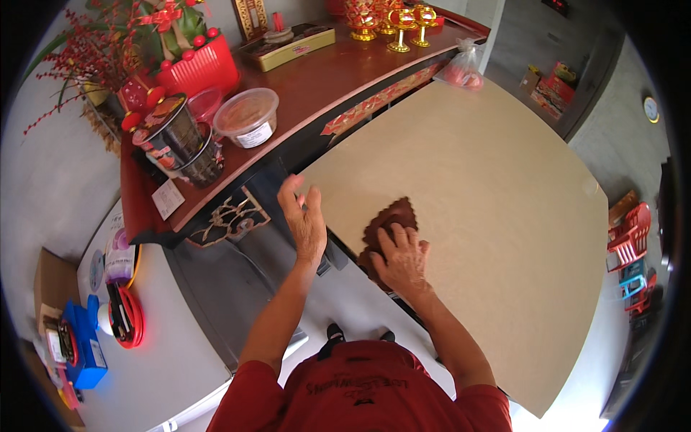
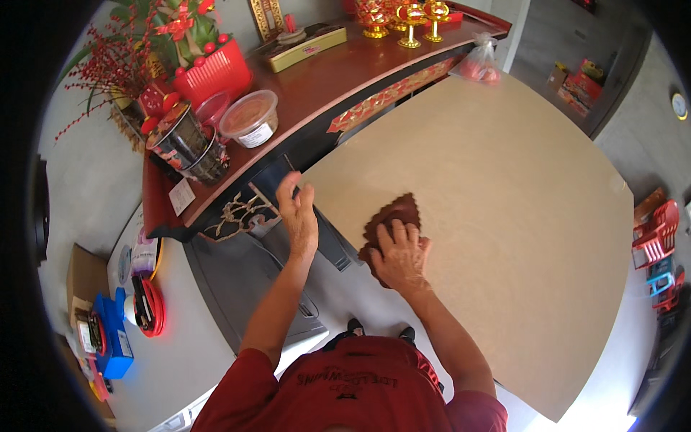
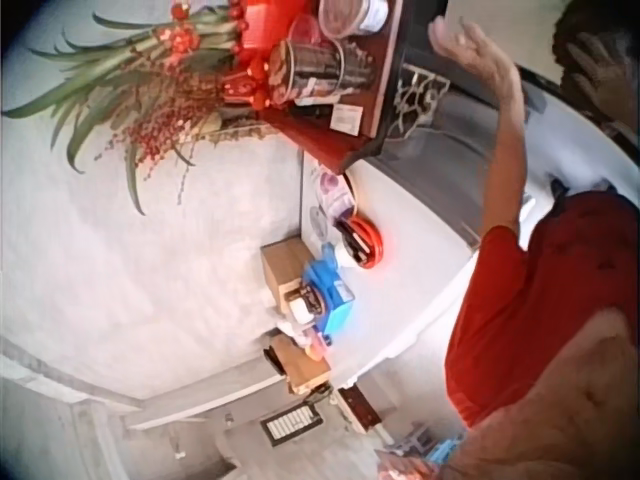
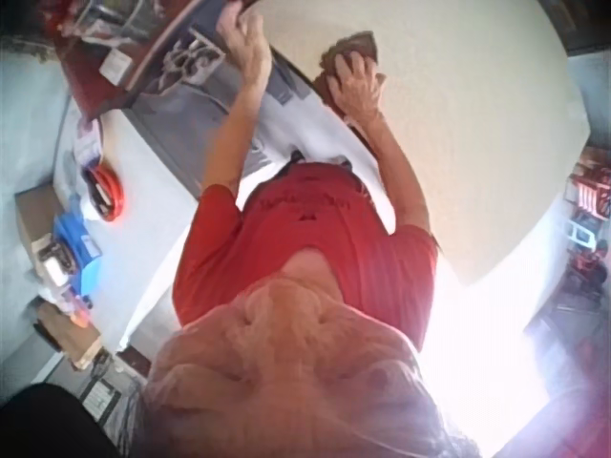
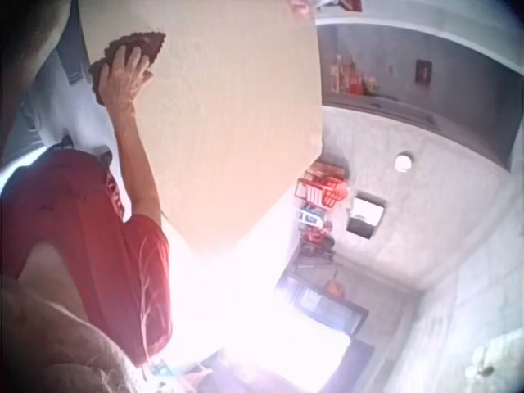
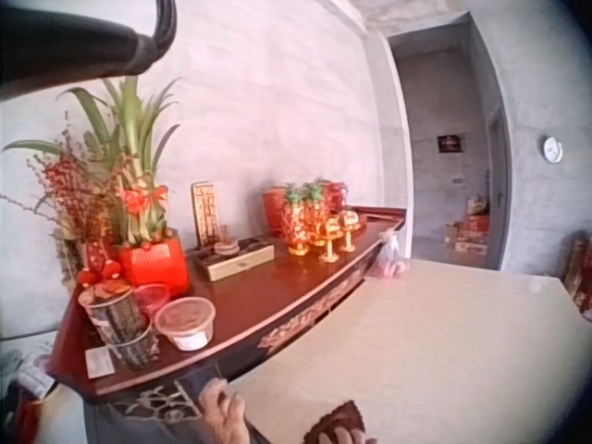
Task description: The person wipes a large, light-colored table surface with a dark cloth. They move a plastic container and a bag of fruit to clear the workspace, then wipe the table top and edges. The person continues wiping the surface thoroughly, moving the bag of fruit again to clean underneath it.
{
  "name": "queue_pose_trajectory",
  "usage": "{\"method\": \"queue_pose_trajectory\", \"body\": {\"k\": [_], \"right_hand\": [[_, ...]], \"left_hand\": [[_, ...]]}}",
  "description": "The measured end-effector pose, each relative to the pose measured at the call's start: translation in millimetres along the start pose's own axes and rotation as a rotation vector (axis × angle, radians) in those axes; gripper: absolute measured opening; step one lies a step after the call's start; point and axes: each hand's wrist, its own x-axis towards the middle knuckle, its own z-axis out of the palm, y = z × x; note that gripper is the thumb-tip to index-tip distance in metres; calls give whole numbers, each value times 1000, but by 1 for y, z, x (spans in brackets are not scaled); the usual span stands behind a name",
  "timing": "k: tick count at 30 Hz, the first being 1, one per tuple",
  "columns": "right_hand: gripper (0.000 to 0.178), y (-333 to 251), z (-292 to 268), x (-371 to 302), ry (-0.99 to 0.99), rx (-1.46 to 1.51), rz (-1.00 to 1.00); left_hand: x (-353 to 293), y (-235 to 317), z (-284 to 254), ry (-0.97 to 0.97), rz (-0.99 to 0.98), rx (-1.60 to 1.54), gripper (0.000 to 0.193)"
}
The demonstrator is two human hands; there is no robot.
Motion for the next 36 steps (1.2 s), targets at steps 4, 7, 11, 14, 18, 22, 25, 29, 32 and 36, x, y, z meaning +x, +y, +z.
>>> {"method": "queue_pose_trajectory", "body": {"k": [4, 7, 11, 14, 18, 22, 25, 29, 32, 36], "right_hand": [[44, -8, 11, 13, 64, 45, -68], [41, 3, 11, 26, 75, 58, -53], [42, 22, 18, 51, 67, 1, -50], [43, 40, 23, 73, 94, -44, -50], [44, 75, 36, 107, 83, -89, -33], [47, 117, 45, 149, 51, -153, 10], [47, 148, 55, 184, 6, -196, 56], [44, 193, 78, 234, 99, -233, 96], [40, 208, 94, 269, 132, -254, 184], [36, 202, 112, 304, 124, -289, 337]], "left_hand": [[-6, -38, -4, -168, 35, 272, 33], [-4, -53, 1, -248, 220, 401, 29], [2, -63, 14, -333, 312, 535, 33], [3, -71, 23, -349, 331, 646, 38], [-3, -78, 31, -356, 322, 861, 48], [-3, -76, 36, -364, 283, 933, 56], [1, -73, 35, -422, 244, 1023, 59], [1, -71, 34, -447, 203, 1008, 60], [1, -67, 34, -447, 197, 1012, 62], [2, -64, 36, -442, 210, 1001, 62]]}}
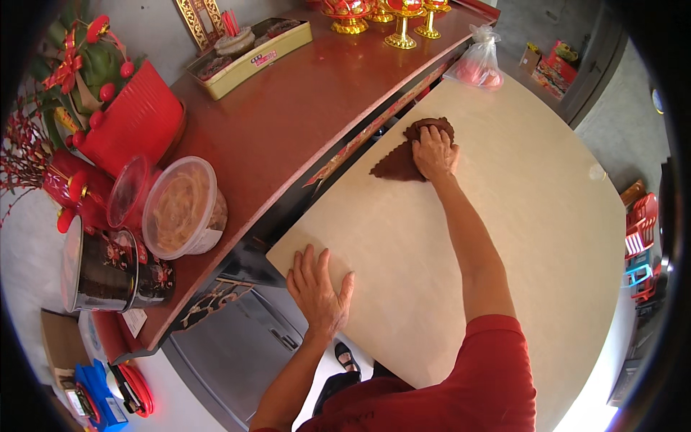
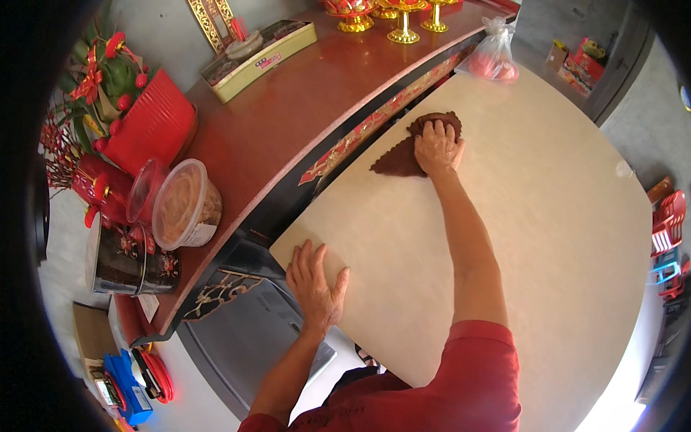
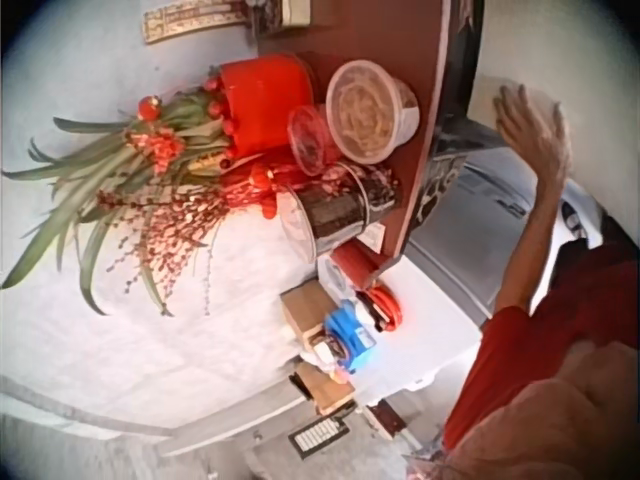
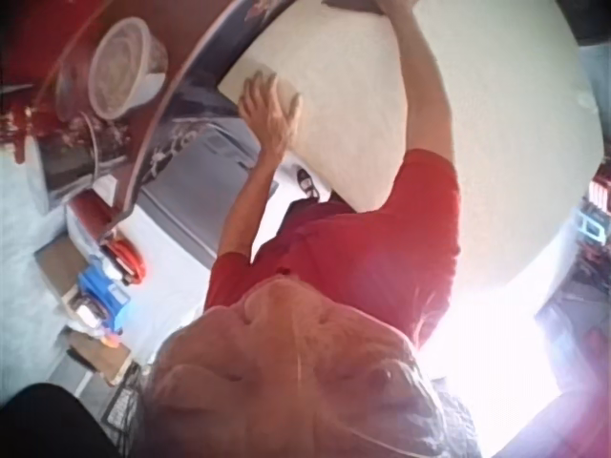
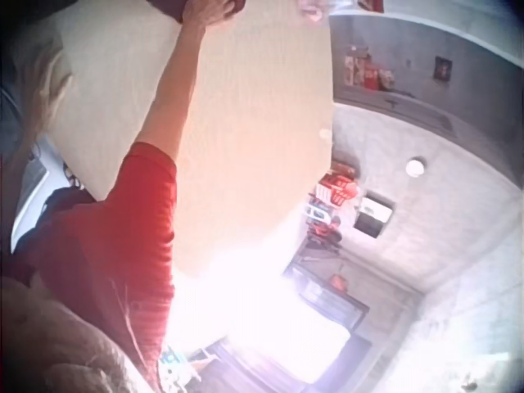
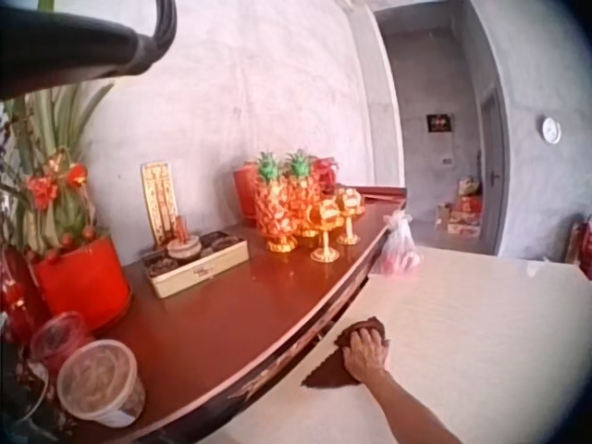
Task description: The person wipes a large, light-colored table surface with a dark cloth. They move a plastic container and a bag of fruit to clear the workspace, then wipe the table top and edges. The person continues wiping the surface thoroughly, moving the bag of fruit again to clean underneath it.
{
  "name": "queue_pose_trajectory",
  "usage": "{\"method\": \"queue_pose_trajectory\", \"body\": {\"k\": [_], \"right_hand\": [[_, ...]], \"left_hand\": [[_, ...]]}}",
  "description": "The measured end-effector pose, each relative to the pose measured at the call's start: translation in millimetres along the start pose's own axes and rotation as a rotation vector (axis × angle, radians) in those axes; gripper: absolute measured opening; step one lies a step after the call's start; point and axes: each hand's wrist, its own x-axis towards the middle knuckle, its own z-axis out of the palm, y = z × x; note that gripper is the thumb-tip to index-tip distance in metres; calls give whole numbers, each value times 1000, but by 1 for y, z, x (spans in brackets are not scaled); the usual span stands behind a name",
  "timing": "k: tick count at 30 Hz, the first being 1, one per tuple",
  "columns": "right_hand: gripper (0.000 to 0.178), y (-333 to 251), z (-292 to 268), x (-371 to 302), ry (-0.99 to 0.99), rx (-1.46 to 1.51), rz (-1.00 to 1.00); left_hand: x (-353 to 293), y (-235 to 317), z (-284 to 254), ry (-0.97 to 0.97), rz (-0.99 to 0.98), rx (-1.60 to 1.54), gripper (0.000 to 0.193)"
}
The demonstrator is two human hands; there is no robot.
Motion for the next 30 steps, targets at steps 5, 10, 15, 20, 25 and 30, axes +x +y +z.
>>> {"method": "queue_pose_trajectory", "body": {"k": [5, 10, 15, 20, 25, 30], "right_hand": [[40, -64, 3, -34, 36, 70, -216], [40, -109, -37, -106, 44, 312, -546], [40, -100, -76, -164, -81, 401, -834], [41, -66, -129, -234, -146, 431, -934], [45, -31, -165, -262, -299, 442, -845], [46, -20, -128, -213, -168, 424, -623]], "left_hand": [[-2, -1, 2, 6, -21, -37, 67], [-2, -8, 5, 53, -56, -141, 79], [-1, -7, 11, 158, -2, -252, 77], [4, -15, 10, 92, -116, -312, 64], [-1, -14, 18, 148, -59, -139, 55], [0, -6, 17, 144, -29, -32, 55]]}}
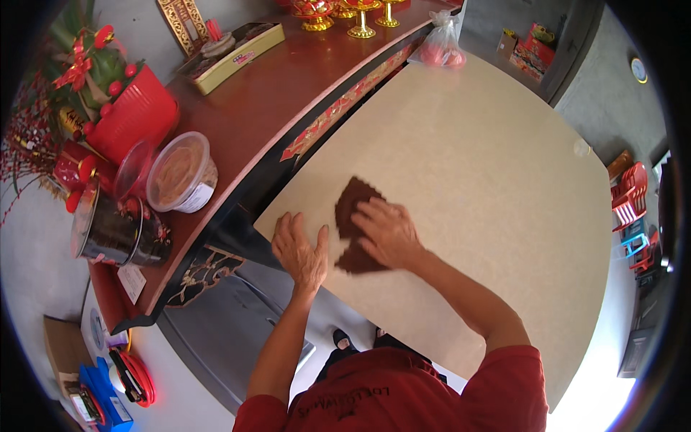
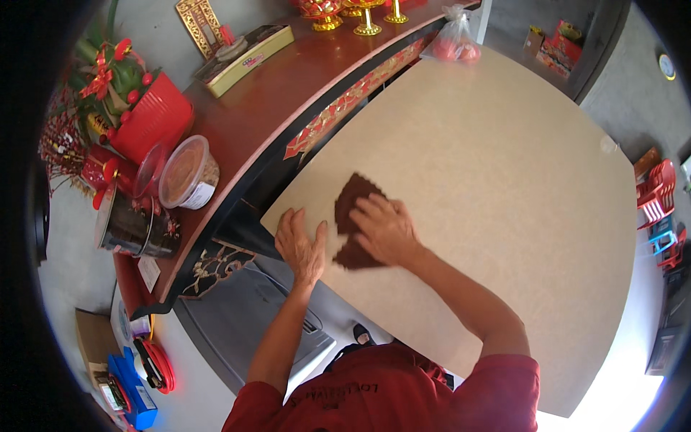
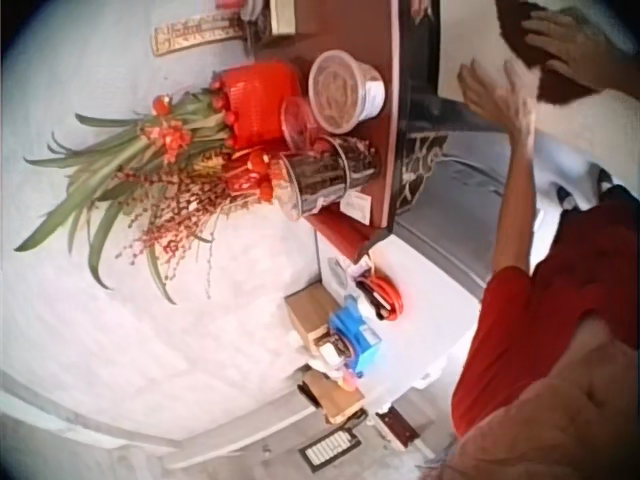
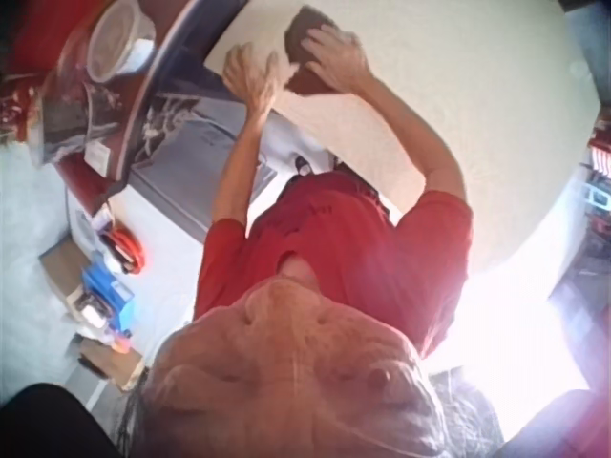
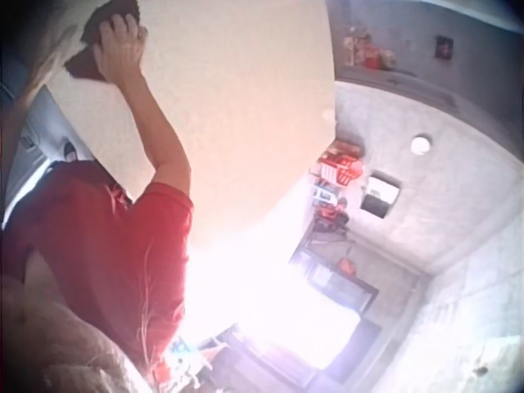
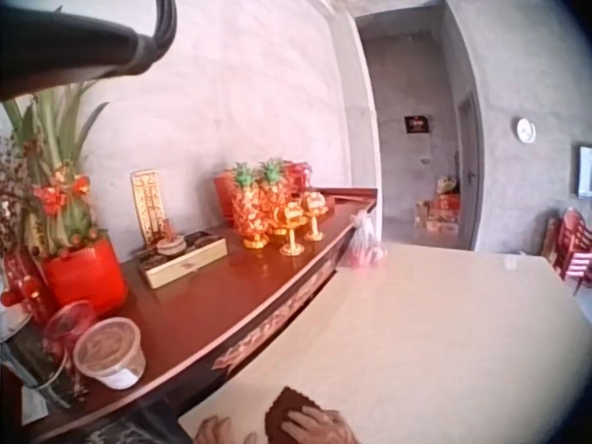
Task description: The person wipes a large, light-colored table surface with a dark cloth. They move a plastic container and a bag of fruit to clear the workspace, then wipe the table top and edges. The person continues wiping the surface thoroughly, moving the bag of fruit again to clean underneath it.
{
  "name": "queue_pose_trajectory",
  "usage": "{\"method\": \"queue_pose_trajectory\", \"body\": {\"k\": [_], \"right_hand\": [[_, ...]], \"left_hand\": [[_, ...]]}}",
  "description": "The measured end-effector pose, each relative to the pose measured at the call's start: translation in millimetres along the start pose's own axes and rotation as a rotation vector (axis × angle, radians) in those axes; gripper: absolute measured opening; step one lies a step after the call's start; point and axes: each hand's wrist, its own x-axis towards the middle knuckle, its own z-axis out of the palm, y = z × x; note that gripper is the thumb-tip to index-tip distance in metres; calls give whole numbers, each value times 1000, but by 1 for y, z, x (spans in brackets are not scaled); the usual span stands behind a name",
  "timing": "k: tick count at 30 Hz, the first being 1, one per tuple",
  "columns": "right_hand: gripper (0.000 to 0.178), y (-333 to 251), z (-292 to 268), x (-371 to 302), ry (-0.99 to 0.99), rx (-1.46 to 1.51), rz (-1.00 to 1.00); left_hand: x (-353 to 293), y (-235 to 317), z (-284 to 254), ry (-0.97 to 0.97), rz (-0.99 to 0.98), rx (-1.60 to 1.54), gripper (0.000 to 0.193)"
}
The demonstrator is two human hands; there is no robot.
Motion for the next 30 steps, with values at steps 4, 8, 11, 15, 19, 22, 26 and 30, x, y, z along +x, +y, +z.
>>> {"method": "queue_pose_trajectory", "body": {"k": [4, 8, 11, 15, 19, 22, 26, 30], "right_hand": [[33, 55, 22, 50, 315, -104, 193], [29, 102, 40, 112, 352, 28, 719], [51, 126, 30, 166, 538, 620, 929], [33, 104, 67, 231, 758, 1373, 611], [31, 22, 108, 250, 813, 972, 823], [43, -17, 140, 236, 466, 860, 894], [39, -100, 147, 207, 241, 970, 920], [35, -145, 118, 182, 29, 1564, 910]], "left_hand": [[2, -2, -2, -8, 9, 32, 56], [2, -4, -3, -2, 0, 34, 54], [3, -3, -5, 10, -3, 16, 53], [3, 0, -6, 14, -2, 1, 51], [2, -4, 2, 62, -93, -177, 48], [-2, -12, 4, 157, -143, -281, 47], [-11, -18, 25, 369, -271, -529, 51], [-56, -82, 110, 322, -313, -424, 59]]}}
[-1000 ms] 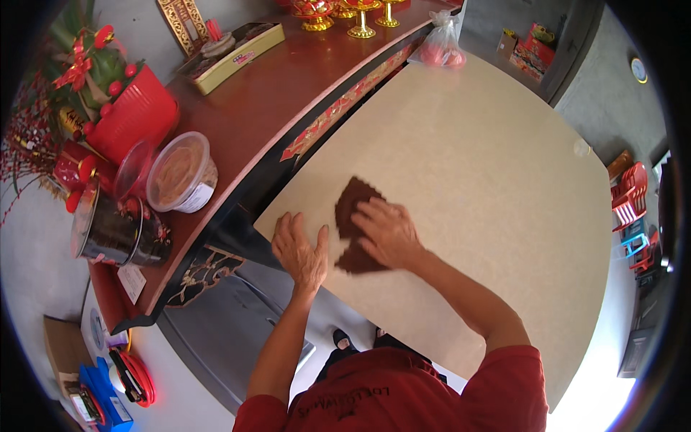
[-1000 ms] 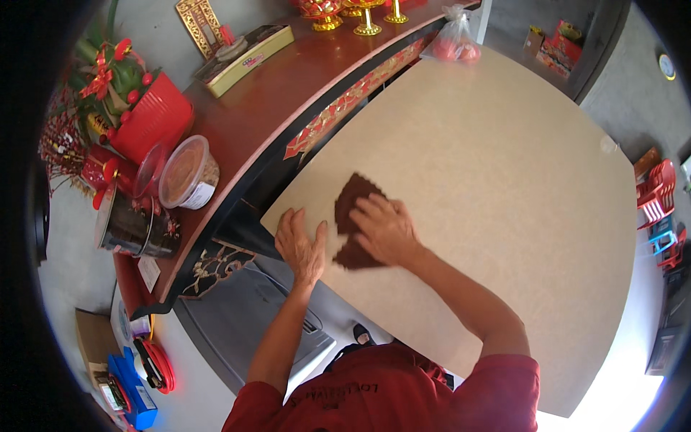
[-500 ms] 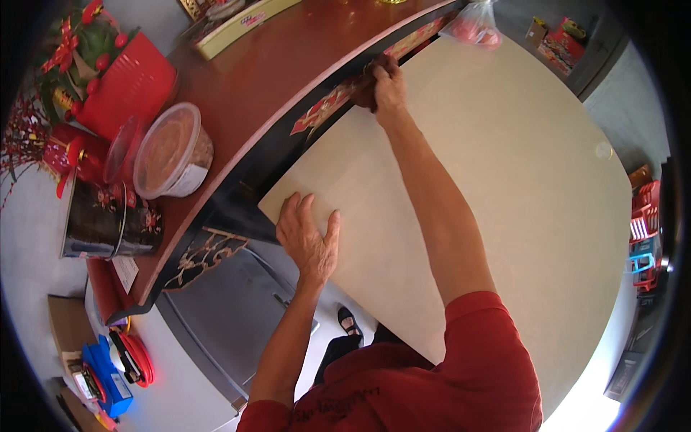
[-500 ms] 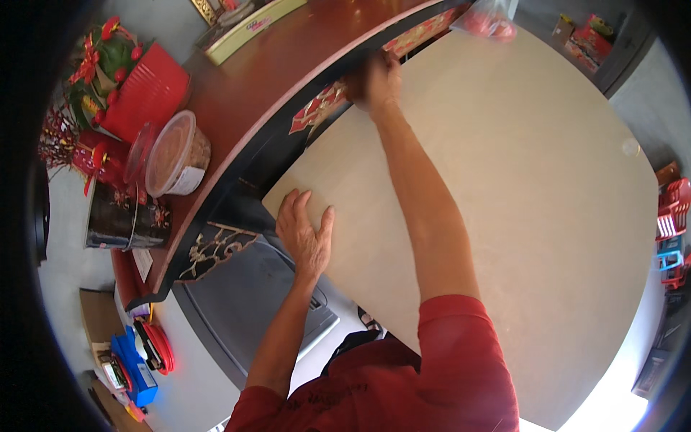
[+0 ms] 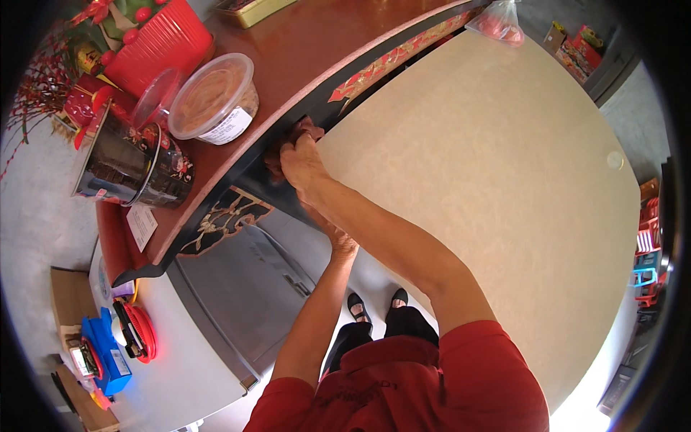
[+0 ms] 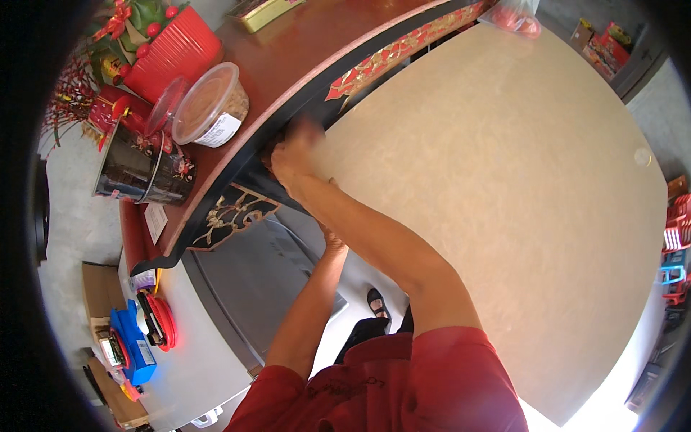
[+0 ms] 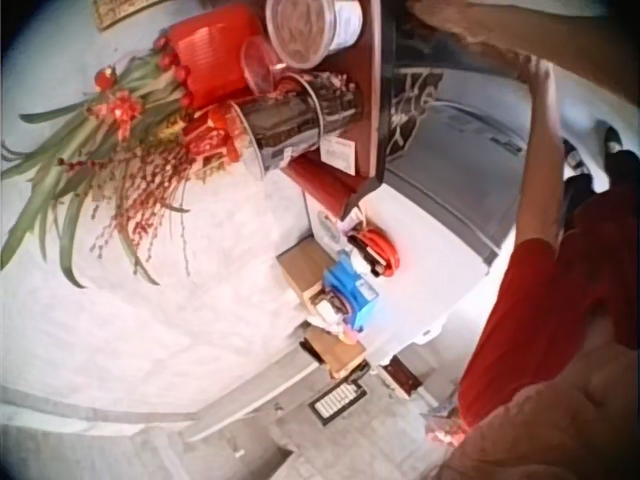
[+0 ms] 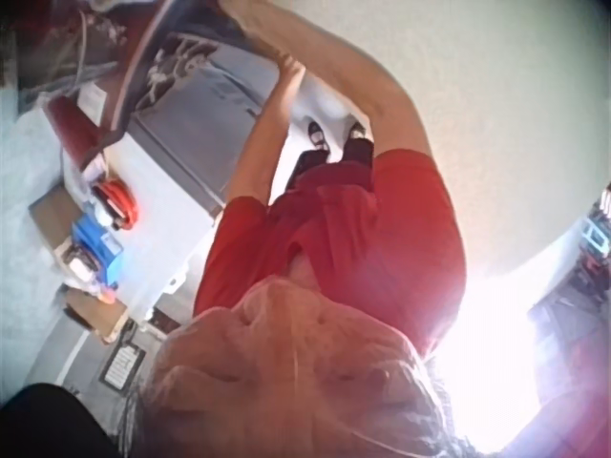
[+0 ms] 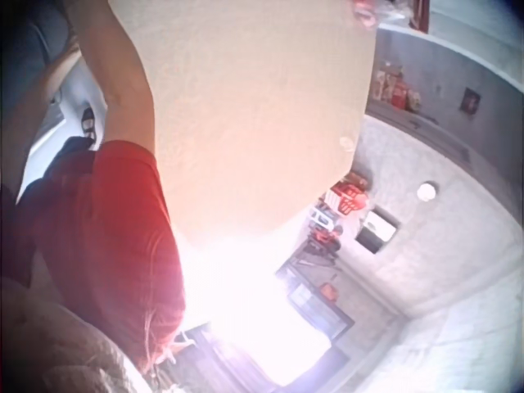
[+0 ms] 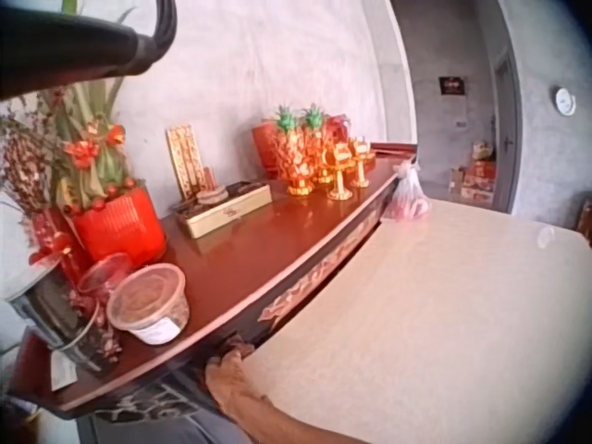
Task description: The person wipes a large, light-colored table surface with a dark cloth. They move a plastic container and a bag of fruit to clear the workspace, then wipe the table top and edges. The person continues wiping the surface thoroughly, moving the bag of fruit again to clean underneath it.
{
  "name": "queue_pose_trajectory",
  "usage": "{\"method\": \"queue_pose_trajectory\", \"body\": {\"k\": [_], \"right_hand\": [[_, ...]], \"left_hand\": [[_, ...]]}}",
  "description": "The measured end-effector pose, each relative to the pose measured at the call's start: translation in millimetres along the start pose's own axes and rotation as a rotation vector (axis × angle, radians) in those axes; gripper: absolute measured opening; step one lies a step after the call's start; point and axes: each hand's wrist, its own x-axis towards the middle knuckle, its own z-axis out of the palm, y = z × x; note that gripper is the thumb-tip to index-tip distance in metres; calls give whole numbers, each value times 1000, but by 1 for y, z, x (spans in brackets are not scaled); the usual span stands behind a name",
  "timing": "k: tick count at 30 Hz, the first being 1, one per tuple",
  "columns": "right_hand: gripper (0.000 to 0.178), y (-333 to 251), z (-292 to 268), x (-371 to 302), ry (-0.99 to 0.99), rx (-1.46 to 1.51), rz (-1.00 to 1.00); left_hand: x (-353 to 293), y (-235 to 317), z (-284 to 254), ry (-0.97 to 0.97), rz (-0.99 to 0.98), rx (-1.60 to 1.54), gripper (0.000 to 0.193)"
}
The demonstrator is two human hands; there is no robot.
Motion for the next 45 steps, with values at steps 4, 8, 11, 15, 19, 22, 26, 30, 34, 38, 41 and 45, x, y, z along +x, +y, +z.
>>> {"method": "queue_pose_trajectory", "body": {"k": [4, 8, 11, 15, 19, 22, 26, 30, 34, 38, 41, 45], "right_hand": [[35, -34, -26, -53, -322, -207, -133], [37, -34, -60, -13, -156, 125, -181], [32, -56, -45, -5, -18, 291, -201], [35, -53, -1, -48, -35, 206, -191], [36, -28, 8, -70, -174, -81, -164], [30, -23, -9, -83, -303, 43, -77], [21, -63, -50, -59, -136, 381, -101], [18, -113, -73, -3, 79, 358, -522], [24, -88, -42, 8, 296, -168, -752], [36, -60, -11, -24, 309, -247, -823], [36, -67, -20, -7, 368, -269, -777], [36, -91, -54, 39, 469, -350, -738]], "left_hand": [[17, -13, -23, -270, 17, -50, 60], [41, 108, -40, -24, 163, 109, 61], [39, 116, -41, -38, 21, 113, 59], [37, 115, -42, 51, 98, 265, 55], [35, 122, -41, 111, 100, 320, 52], [31, 116, -32, 31, 20, 170, 51], [40, 107, -44, -81, 108, 82, 47], [42, 122, -42, -84, 38, 129, 43], [39, 110, -39, -100, 95, 139, 59], [39, 110, -42, -71, 129, 38, 81], [39, 109, -43, -95, 120, 137, 66], [41, 111, -42, -104, 101, 194, 36]]}}
